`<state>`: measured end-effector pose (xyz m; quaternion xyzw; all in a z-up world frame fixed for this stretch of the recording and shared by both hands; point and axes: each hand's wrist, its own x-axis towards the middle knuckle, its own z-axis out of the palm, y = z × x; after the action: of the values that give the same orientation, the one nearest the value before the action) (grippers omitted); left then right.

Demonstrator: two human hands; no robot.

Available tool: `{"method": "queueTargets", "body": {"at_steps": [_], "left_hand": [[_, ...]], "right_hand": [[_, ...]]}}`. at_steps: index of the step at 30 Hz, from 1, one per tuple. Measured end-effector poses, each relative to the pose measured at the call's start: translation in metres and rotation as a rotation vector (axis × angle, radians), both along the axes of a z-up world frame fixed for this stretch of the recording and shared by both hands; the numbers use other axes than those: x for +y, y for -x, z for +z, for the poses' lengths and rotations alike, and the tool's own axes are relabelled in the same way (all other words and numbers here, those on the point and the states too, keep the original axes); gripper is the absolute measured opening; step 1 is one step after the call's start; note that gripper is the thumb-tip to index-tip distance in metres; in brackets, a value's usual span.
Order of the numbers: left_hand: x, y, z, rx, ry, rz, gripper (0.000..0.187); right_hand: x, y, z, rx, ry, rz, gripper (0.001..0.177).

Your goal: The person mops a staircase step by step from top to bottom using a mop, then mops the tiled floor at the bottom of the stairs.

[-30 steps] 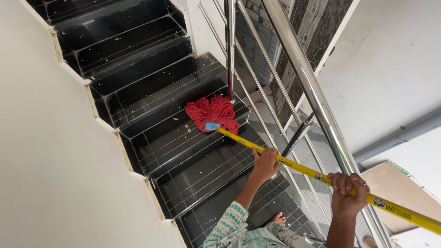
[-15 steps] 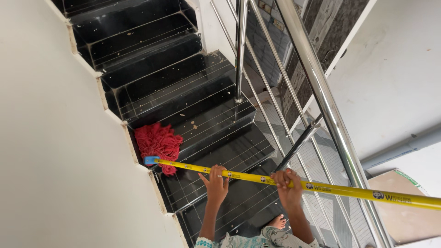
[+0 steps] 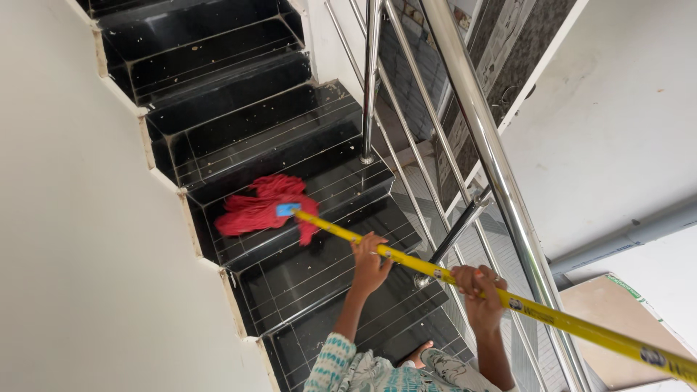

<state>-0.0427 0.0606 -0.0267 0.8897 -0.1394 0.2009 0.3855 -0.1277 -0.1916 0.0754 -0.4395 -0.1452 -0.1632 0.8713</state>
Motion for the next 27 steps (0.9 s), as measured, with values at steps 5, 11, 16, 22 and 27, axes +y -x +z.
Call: {"method": "queueTargets", "body": {"at_steps": [5, 11, 16, 22, 27], "left_hand": [[-0.063, -0.048, -0.006, 0.029, -0.025, -0.257, 0.056], [-0.134, -0.06, -0.011, 0.128, -0.153, -0.399, 0.056], [-0.142, -0.033, -0.005, 0.063, -0.218, -0.324, 0.059], [-0.091, 0.011, 0.027, 0.137, -0.259, -0.179, 0.054], [-0.032, 0.047, 0.042, 0.124, -0.279, -0.08, 0.051]], "right_hand": [[-0.033, 0.013, -0.002, -0.05, 0.019, -0.179, 0.037], [-0.066, 0.035, 0.012, -0.044, 0.001, -0.439, 0.044], [-0.079, 0.042, 0.029, 0.114, -0.231, -0.468, 0.04], [-0.038, 0.05, 0.036, 0.168, -0.213, -0.45, 0.037], [0.0, 0.05, 0.033, 0.195, -0.179, -0.383, 0.039]]}}
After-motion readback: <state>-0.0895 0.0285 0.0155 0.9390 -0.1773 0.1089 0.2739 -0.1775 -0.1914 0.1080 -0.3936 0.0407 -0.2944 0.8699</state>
